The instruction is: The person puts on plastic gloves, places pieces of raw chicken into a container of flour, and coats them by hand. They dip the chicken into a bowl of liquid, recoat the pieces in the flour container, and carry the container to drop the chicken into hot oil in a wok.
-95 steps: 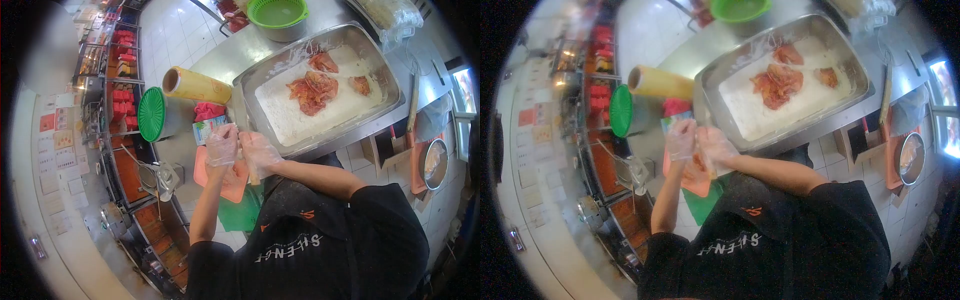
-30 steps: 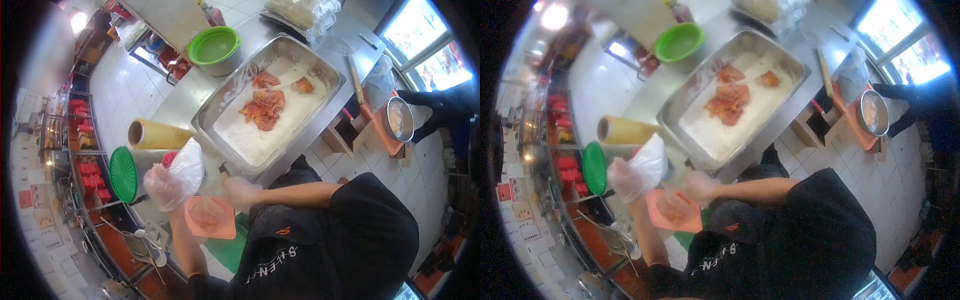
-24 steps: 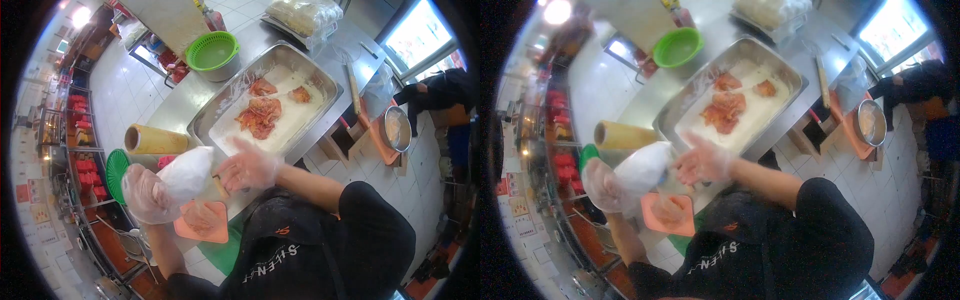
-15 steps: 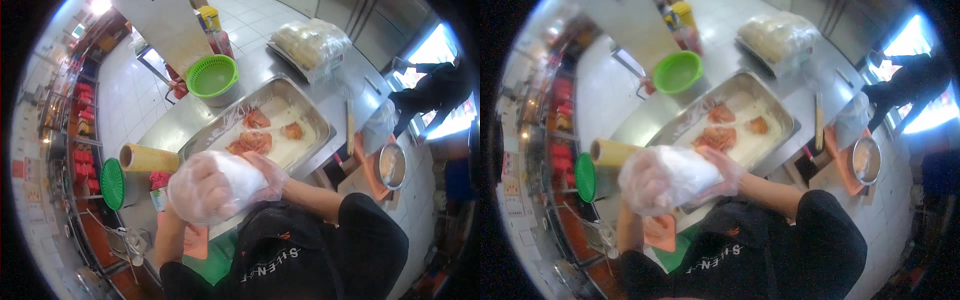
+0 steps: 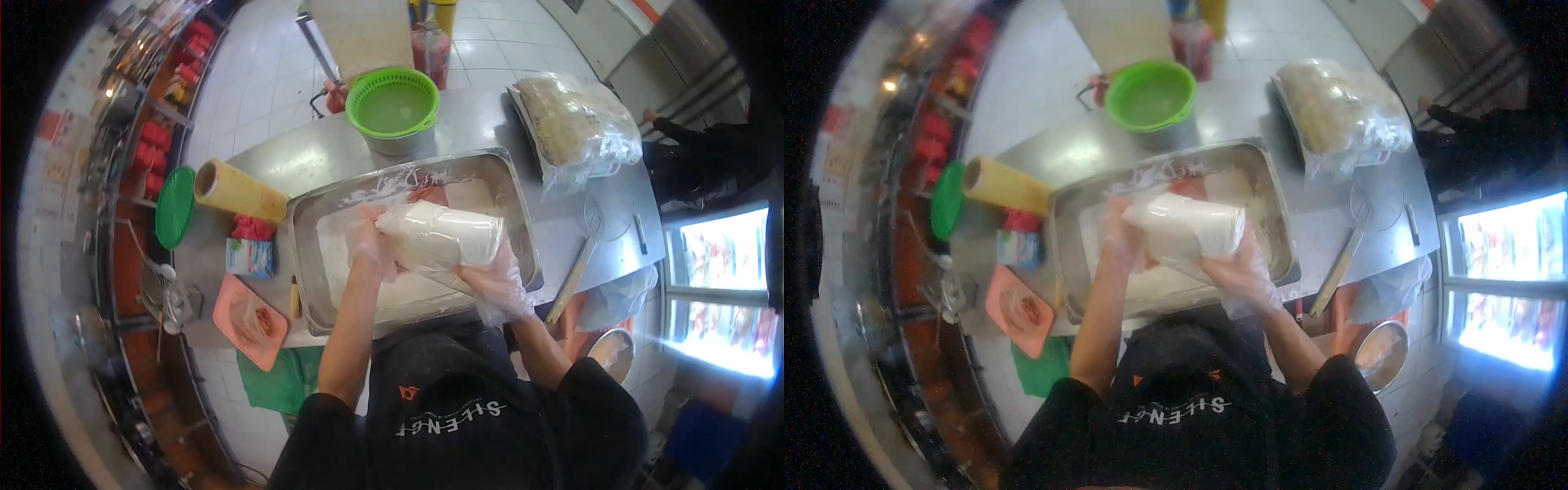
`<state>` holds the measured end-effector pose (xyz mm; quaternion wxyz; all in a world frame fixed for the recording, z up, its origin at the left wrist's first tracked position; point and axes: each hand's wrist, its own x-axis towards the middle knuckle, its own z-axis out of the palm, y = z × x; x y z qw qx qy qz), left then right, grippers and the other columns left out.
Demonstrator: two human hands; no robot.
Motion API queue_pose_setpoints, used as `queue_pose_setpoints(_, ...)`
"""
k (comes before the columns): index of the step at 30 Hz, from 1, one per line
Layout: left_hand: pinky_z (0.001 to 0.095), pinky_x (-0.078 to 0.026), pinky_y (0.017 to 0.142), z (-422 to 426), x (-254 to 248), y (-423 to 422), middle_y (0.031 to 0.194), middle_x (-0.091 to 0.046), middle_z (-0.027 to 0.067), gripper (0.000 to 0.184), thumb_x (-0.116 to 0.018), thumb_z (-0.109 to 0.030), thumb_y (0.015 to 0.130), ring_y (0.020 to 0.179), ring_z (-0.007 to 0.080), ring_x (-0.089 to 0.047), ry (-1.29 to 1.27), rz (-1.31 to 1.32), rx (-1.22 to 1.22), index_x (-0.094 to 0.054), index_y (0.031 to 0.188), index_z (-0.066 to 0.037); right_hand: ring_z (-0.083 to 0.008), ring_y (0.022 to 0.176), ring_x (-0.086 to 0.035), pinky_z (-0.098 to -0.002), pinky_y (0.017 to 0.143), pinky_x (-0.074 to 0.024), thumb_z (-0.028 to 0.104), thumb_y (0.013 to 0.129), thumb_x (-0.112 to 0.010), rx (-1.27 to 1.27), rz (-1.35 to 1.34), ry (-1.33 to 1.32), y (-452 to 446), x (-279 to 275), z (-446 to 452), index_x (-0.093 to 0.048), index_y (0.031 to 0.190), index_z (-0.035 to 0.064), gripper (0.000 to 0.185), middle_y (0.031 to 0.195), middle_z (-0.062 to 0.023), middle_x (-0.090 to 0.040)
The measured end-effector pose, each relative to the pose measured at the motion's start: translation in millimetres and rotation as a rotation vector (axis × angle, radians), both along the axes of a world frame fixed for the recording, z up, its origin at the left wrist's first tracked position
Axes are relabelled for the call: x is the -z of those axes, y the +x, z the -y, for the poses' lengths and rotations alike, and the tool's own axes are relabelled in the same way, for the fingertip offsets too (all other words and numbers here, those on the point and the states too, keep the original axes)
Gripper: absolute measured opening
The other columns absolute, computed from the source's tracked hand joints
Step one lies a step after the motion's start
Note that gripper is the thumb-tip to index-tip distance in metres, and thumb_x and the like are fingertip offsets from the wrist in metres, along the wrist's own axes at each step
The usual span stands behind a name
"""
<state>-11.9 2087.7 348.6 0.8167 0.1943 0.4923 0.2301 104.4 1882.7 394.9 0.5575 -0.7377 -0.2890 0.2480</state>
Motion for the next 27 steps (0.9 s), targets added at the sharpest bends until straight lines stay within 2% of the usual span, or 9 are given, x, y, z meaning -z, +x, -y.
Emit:
queue_pose_setpoints(4, 0.0395, -0.049, 0.085, -39, 116, -2, 0.108, -0.066, 0.0094, 0.048, -0.041, -0.05, 0.103, 0.097, 0.0219, -0.061, 0.245, -0.155, 0.187, -0.063, 0.114, -0.009, -0.0256, 0.113, -0.061, -0.0386, 0.096, -0.0501, 0.005, 0.071, -0.08, -0.051, 0.124, -0.156, 7, -51, 4, -0.046, 0.132, -0.0003, 0.069, 0.122, -0.0161, -0.06)
queue_pose_setpoints(7, 0.0423, -0.049, 0.076, -35, 48, 13, 0.095, -0.068, 0.0135, 0.045, -0.046, -0.046, 0.101, 0.092, 0.0194, -0.063, 0.941, -0.799, 0.444, -0.069, 0.1, -0.008, -0.0308, 0.111, -0.063, -0.0415, 0.095, -0.0508, 0.009, 0.071, -0.079, -0.055, 0.191, -0.192, 4, -65, -4, -0.046, 0.13, -0.0009, 0.068, 0.119, -0.0192, -0.062)
queue_pose_setpoints(9, 0.039, -0.051, 0.085, -58, 62, 4, 0.111, -0.069, 0.0145, 0.04, -0.051, -0.039, 0.101, 0.1, 0.0219, -0.064, 1.123, -0.679, 0.627, -0.068, 0.112, -0.004, -0.0402, 0.108, -0.065, -0.0459, 0.093, -0.0523, 0.017, 0.072, -0.079, -0.074, 0.305, -0.324, 0, -72, -13, -0.047, 0.129, -0.0013, 0.068, 0.114, -0.0247, -0.063)
queue_pose_setpoints(12, 0.0372, -0.053, 0.08, -67, 26, -7, 0.095, -0.073, 0.0137, 0.03, -0.063, -0.031, 0.093, 0.085, 0.0238, -0.068, 1.222, -0.518, 0.482, -0.073, 0.102, -0.004, -0.0426, 0.106, -0.065, -0.0478, 0.092, -0.0527, 0.02, 0.073, -0.079, -0.009, 0.343, -0.097, 1, -39, -19, -0.048, 0.129, 0.0008, 0.067, 0.113, -0.0264, -0.064)
queue_pose_setpoints(16, 0.0367, -0.053, 0.069, -39, 22, -36, 0.076, -0.072, 0.0115, 0.025, -0.064, -0.031, 0.089, 0.07, 0.0191, -0.067, 1.223, -0.624, 0.503, -0.076, 0.088, -0.009, -0.0412, 0.11, -0.064, -0.0472, 0.096, -0.0516, 0.014, 0.068, -0.081, -0.127, 0.355, -0.426, -4, -79, -39, -0.049, 0.126, 0.0034, 0.068, 0.116, -0.0242, -0.064)
queue_pose_setpoints(18, 0.0371, -0.053, 0.07, -83, 4, -34, 0.077, -0.072, 0.012, 0.024, -0.065, -0.031, 0.088, 0.071, 0.0201, -0.068, 1.293, -0.652, 0.458, -0.076, 0.089, -0.01, -0.0413, 0.101, -0.066, -0.0481, 0.087, -0.0526, 0.022, 0.074, -0.076, -0.069, 0.358, 0.088, 1, -32, -40, -0.053, 0.123, 0.0034, 0.057, 0.106, -0.024, -0.065)
queue_pose_setpoints(20, 0.0376, -0.054, 0.071, -68, 35, -43, 0.08, -0.073, 0.0135, 0.022, -0.065, -0.03, 0.086, 0.072, 0.0232, -0.069, 1.216, -0.608, 0.496, -0.076, 0.089, -0.011, -0.0364, 0.103, -0.067, -0.0434, 0.088, -0.0533, 0.016, 0.073, -0.077, -0.103, 0.428, -0.491, -4, -80, -48, -0.052, 0.124, 0.0034, 0.057, 0.106, -0.0208, -0.066)
queue_pose_setpoints(24, 0.038, -0.054, 0.073, -47, 22, -22, 0.083, -0.072, 0.0167, 0.017, -0.067, -0.023, 0.082, 0.078, 0.0277, -0.07, 1.414, -0.631, 0.468, -0.076, 0.089, -0.011, -0.0389, 0.099, -0.066, -0.0468, 0.087, -0.0523, 0.016, 0.072, -0.078, 0.07, 0.322, 0.04, 18, -37, -24, -0.051, 0.125, 0.0032, 0.06, 0.105, -0.0208, -0.066)
queue_pose_setpoints(27, 0.0374, -0.054, 0.076, -22, 8, 11, 0.083, -0.071, 0.0171, 0.015, -0.069, -0.023, 0.079, 0.081, 0.0299, -0.07, 1.181, -0.565, 0.659, -0.076, 0.085, -0.011, -0.0381, 0.103, -0.068, -0.0474, 0.089, -0.0522, 0.017, 0.073, -0.073, 0.002, 0.425, -0.5, 13, -81, 5, -0.051, 0.125, 0.0032, 0.058, 0.106, -0.0229, -0.069)
